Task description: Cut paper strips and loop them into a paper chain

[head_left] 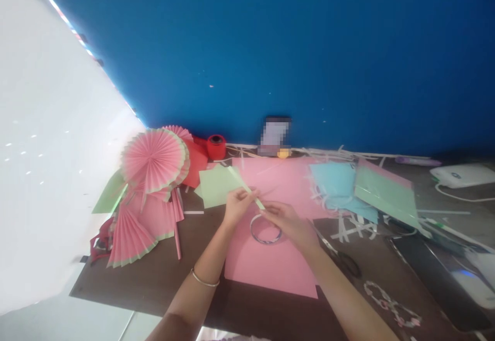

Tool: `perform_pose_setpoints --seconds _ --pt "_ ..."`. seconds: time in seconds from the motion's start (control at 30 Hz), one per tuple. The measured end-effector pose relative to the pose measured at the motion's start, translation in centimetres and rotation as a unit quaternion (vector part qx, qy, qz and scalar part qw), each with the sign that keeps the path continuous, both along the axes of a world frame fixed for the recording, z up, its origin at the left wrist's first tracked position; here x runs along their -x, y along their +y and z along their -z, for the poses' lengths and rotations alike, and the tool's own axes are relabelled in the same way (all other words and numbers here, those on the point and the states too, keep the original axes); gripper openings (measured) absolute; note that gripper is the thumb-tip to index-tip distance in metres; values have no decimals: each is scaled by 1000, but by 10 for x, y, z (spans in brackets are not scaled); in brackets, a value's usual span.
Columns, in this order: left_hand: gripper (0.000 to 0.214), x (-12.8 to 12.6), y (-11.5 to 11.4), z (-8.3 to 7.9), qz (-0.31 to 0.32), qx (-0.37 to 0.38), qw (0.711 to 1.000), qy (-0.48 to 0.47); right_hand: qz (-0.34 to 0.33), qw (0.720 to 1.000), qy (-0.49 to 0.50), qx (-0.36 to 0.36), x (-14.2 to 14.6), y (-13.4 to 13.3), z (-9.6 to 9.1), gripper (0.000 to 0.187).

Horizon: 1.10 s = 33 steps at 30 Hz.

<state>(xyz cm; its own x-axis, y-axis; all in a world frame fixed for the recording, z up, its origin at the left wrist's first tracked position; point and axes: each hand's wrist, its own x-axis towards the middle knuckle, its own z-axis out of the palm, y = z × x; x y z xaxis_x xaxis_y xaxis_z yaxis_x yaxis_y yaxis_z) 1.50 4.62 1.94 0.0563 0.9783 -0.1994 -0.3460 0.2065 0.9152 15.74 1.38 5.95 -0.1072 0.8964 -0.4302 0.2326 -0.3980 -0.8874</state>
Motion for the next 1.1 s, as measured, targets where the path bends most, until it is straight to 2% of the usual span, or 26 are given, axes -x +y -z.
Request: perform_pose_setpoints --seconds 0.13,0.23,0.3,0.4,0.47,0.53,0.6,0.77,0.97,1.03,1.1 --pt "37 -1 3 6 -17 -22 999 -26 23 998 -29 -55 -4 2 5 35" --pt "34 -3 0 8 -18 -37 999 2 65 978 -90 -179 -8 2 12 30" --pt "34 -5 -3 7 18 -40 999 25 76 936 -184 -289 -12 0 16 26" --pt "36 -7 -6 6 57 -31 998 9 21 839 -332 -431 -16 -4 21 24" --pt "37 -7 -6 6 53 -30 998 -14 -32 781 -393 -485 -17 -7 22 27" --pt "37 -6 -5 6 48 -27 998 -26 -57 752 -418 -506 -16 -10 21 30" --pt "36 -5 -4 7 48 -21 998 -32 -49 749 -420 -511 -14 -11 20 29" --pt "36 -4 -4 10 41 -5 998 -41 -13 768 -403 -497 -15 -9 21 24" --pt "36 -5 -5 7 60 12 994 -93 -10 801 -383 -460 -17 -8 24 17" --pt "36 -4 -3 6 34 19 993 -113 -2 796 -394 -460 -19 -6 23 16" --pt "36 1 1 5 -27 21 990 -140 -8 789 -408 -458 -25 -2 18 18"
